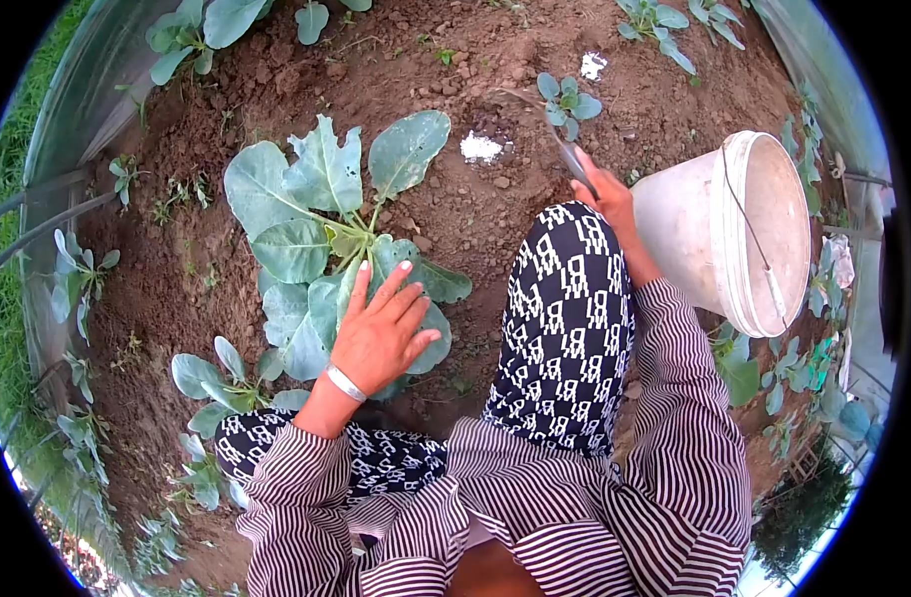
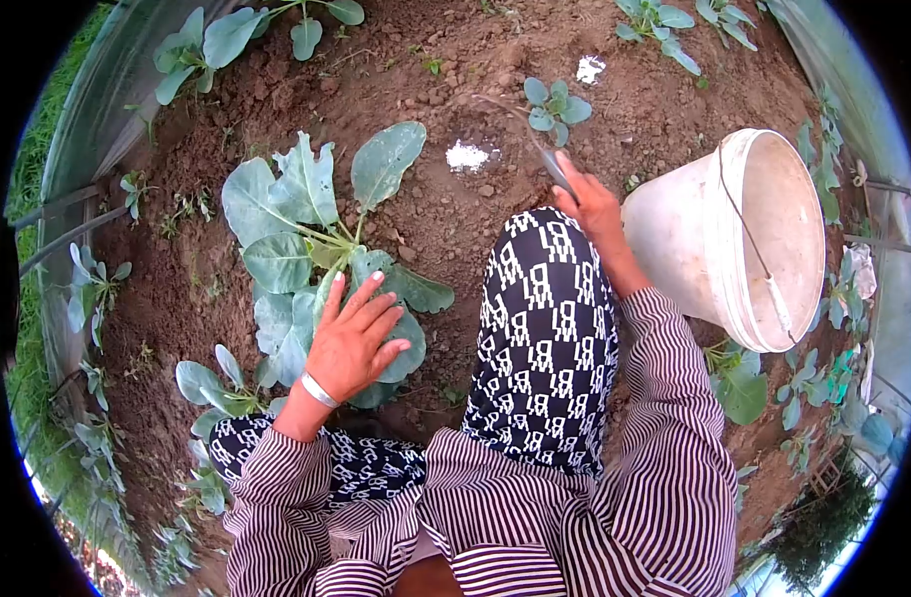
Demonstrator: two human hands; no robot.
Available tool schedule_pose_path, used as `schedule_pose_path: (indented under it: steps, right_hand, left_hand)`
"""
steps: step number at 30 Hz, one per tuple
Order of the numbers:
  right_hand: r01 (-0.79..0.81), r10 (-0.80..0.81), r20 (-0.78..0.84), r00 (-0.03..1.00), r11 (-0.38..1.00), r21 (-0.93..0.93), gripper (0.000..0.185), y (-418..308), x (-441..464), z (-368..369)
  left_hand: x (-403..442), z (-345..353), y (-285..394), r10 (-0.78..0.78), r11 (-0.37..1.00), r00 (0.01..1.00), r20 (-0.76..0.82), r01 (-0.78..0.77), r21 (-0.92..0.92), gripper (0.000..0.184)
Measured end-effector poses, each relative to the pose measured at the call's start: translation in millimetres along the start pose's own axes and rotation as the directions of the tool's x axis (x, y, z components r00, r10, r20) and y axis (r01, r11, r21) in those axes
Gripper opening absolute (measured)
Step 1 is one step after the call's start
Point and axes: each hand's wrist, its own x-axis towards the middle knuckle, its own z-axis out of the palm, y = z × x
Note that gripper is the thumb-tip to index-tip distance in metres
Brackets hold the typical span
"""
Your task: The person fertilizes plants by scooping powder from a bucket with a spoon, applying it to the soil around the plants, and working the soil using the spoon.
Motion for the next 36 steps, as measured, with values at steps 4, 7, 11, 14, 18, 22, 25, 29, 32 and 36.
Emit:
schedule_pose_path:
  steps: [4,7,11,14,18,22,25,29,32,36]
  right_hand:
    - [-0.154,0.151,-0.039,0.988,0.986,-0.066,0.052,7.6,-63.3,-23.2]
    - [-0.386,0.384,-0.123,0.915,0.922,0.013,0.059,22.7,-143.5,3.9]
    - [-0.519,0.522,0.011,0.853,0.844,0.137,0.061,-18.7,-147.6,58.7]
    - [-0.456,0.463,-0.015,0.886,0.878,0.145,0.061,-39.9,-113.9,98.9]
    - [-0.428,0.436,-0.055,0.898,0.896,0.122,0.062,-46.9,-85.4,124.3]
    - [-0.41,0.422,-0.074,0.904,0.902,0.132,0.062,-46.0,-73.6,131.9]
    - [-0.338,0.366,-0.076,0.927,0.907,0.25,0.063,-40.9,-65.1,120.6]
    - [-0.014,0.013,-0.265,0.964,1.0,-0.001,0.065,-21.5,-42.3,75.2]
    - [-0.04,0.02,-0.172,0.985,0.993,-0.11,0.067,-21.6,11.3,32.8]
    - [-0.056,-0.013,-0.233,0.972,0.957,-0.286,0.064,-0.6,108.9,22.2]
  left_hand:
    - [2.5,-2.4,2.5,-0.007,1.0,1.0,-0.001,0.007,-0.026,0.038]
    - [4.7,-3.4,4.3,-0.014,0.999,1.0,-0.003,0.014,-0.036,0.038]
    - [6.3,1.2,4.1,-0.005,0.999,1.0,0.02,0.006,-0.035,0.037]
    - [4.8,2.3,4.1,-0.012,0.999,1.0,0.024,0.013,-0.031,0.037]
    - [8.9,1.9,6.8,-0.021,1.0,0.999,0.047,0.022,-0.021,0.037]
    - [11.6,3.9,5.8,-0.006,0.999,0.999,0.047,0.008,-0.033,0.036]
    - [22.6,1.8,9.2,-0.003,1.0,0.998,0.056,0.005,-0.028,0.036]
    - [20.3,2.4,3.4,0.017,0.999,1.0,0.023,-0.017,-0.033,0.035]
    - [19.1,-0.4,7.1,0.027,0.999,0.998,0.049,-0.026,-0.031,0.035]
    - [22.0,-2.6,8.8,0.01,1.0,0.999,0.052,-0.009,-0.023,0.036]
